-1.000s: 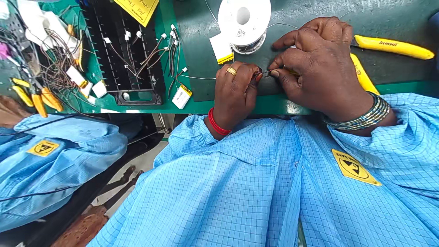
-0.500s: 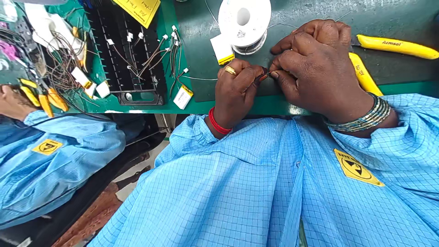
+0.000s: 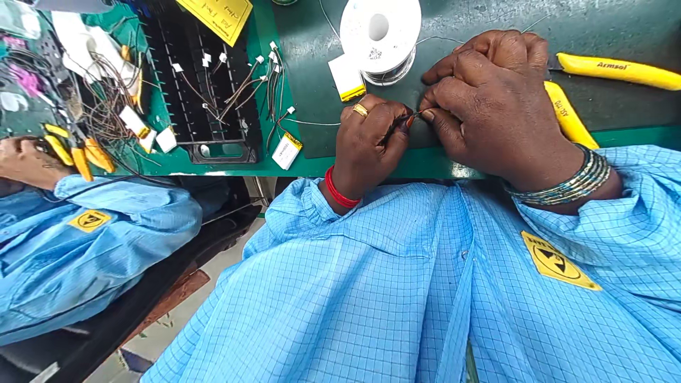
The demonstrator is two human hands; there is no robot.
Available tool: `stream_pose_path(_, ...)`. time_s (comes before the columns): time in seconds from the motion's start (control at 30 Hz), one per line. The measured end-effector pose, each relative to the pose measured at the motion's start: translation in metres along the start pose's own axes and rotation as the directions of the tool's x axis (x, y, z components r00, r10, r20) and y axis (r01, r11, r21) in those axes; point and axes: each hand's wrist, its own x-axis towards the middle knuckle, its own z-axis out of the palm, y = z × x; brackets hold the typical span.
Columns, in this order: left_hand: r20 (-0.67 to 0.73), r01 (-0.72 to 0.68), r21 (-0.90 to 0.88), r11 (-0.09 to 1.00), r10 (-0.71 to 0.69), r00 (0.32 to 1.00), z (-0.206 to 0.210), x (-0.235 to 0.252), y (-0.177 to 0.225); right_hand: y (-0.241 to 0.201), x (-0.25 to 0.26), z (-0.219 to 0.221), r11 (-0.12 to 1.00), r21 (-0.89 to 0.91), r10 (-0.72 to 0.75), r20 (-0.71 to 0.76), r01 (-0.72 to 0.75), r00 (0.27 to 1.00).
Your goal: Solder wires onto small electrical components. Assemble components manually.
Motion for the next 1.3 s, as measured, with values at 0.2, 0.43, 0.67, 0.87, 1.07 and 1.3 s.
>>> stream_pose_path(0.2, 0.011, -0.018, 0.026, 1.000, 0.018, 1.000, -0.0005, -0.0001, 0.0013, -0.0001, -0.0001, 0.0001, 1.000, -0.002, -0.009, -0.002, 0.009, 1.000)
stream_pose_path(0.43, 0.009, -0.015, 0.023, 1.000, 0.015, 1.000, -0.0003, -0.0003, 0.0011, -0.0023, -0.0008, -0.0017, 1.000, 0.011, -0.012, 0.013, 0.012, 1.000)
stream_pose_path(0.67, 0.006, -0.016, 0.026, 1.000, 0.016, 1.000, 0.0009, -0.0007, -0.0003, -0.0027, -0.0011, -0.0021, 1.000, 0.011, -0.012, 0.016, 0.011, 1.000)
stream_pose_path(0.87, 0.010, -0.012, 0.045, 0.999, 0.012, 1.000, 0.0007, -0.0007, 0.0002, -0.0005, -0.0006, -0.0002, 1.000, -0.001, -0.009, 0.000, 0.009, 1.000)
stream_pose_path(1.07, 0.000, -0.006, 0.043, 0.999, 0.006, 1.000, 0.0012, -0.0014, 0.0001, 0.0001, -0.0003, -0.0003, 1.000, -0.008, -0.013, 0.014, 0.014, 1.000)
stream_pose_path(1.3, -0.001, 0.003, 0.051, 0.999, -0.003, 1.000, 0.0007, -0.0013, 0.0020, 0.0000, -0.0006, -0.0001, 1.000, -0.006, -0.015, 0.010, 0.015, 1.000)
